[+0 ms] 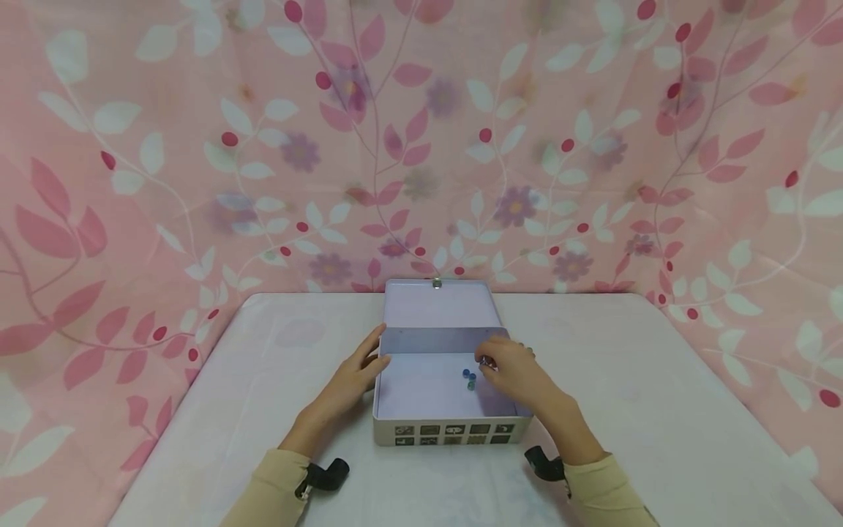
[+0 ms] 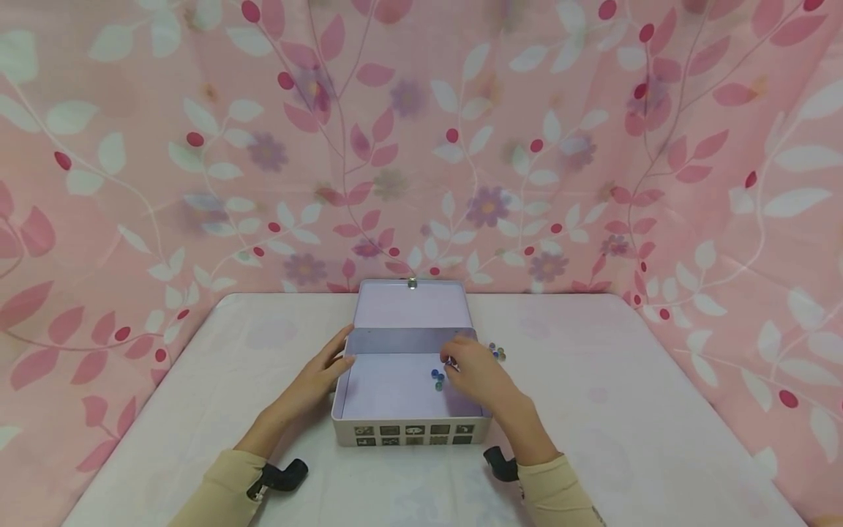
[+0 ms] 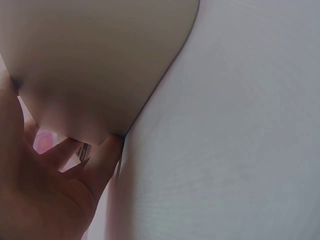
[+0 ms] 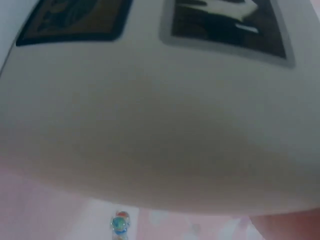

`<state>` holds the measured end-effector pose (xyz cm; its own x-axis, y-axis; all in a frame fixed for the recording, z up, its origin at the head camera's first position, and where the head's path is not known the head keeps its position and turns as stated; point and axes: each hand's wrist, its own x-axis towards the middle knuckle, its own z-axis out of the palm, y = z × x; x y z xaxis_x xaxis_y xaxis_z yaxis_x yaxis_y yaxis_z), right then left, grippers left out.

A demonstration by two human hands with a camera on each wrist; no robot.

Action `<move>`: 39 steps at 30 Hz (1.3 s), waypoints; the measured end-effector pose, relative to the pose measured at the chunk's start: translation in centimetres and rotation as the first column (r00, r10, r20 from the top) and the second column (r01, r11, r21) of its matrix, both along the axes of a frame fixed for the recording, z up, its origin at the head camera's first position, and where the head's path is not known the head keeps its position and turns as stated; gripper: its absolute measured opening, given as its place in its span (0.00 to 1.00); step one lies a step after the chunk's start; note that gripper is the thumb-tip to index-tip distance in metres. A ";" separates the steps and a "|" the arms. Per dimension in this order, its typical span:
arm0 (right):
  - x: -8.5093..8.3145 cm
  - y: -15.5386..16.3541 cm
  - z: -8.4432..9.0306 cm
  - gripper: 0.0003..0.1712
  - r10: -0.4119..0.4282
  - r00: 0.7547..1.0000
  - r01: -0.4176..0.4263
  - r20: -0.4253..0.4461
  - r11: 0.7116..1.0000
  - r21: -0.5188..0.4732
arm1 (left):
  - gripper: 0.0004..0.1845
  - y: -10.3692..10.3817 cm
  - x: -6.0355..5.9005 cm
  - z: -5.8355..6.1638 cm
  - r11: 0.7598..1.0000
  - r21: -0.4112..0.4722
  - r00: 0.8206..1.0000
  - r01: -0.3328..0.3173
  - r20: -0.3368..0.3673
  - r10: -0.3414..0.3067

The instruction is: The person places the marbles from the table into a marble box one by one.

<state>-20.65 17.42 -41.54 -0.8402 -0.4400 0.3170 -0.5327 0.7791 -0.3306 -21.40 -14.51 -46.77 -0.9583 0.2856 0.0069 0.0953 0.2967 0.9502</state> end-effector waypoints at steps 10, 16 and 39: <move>0.4 -1.1 -0.9 0.06 0.024 1.000 -0.025 0.011 0.993 0.115 | 0.35 0.1 0.1 0.5 1.000 -0.021 1.000 -0.001 0.019 0.001; 0.9 -1.7 -1.3 0.04 0.062 0.998 -0.060 -0.006 0.984 0.169 | 0.35 0.1 0.0 0.2 0.999 -0.037 1.000 0.000 -0.004 0.000; 0.9 -2.0 -1.6 0.06 0.059 0.990 -0.082 0.128 0.980 0.184 | 0.36 0.1 0.1 0.1 1.000 -0.017 1.000 0.005 -0.006 -0.005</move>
<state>-19.78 15.40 -43.09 -0.8320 -0.5415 0.1203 -0.5534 0.7953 -0.2475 -21.29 -14.39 -46.65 -0.9569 0.2904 0.0075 0.1021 0.3120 0.9446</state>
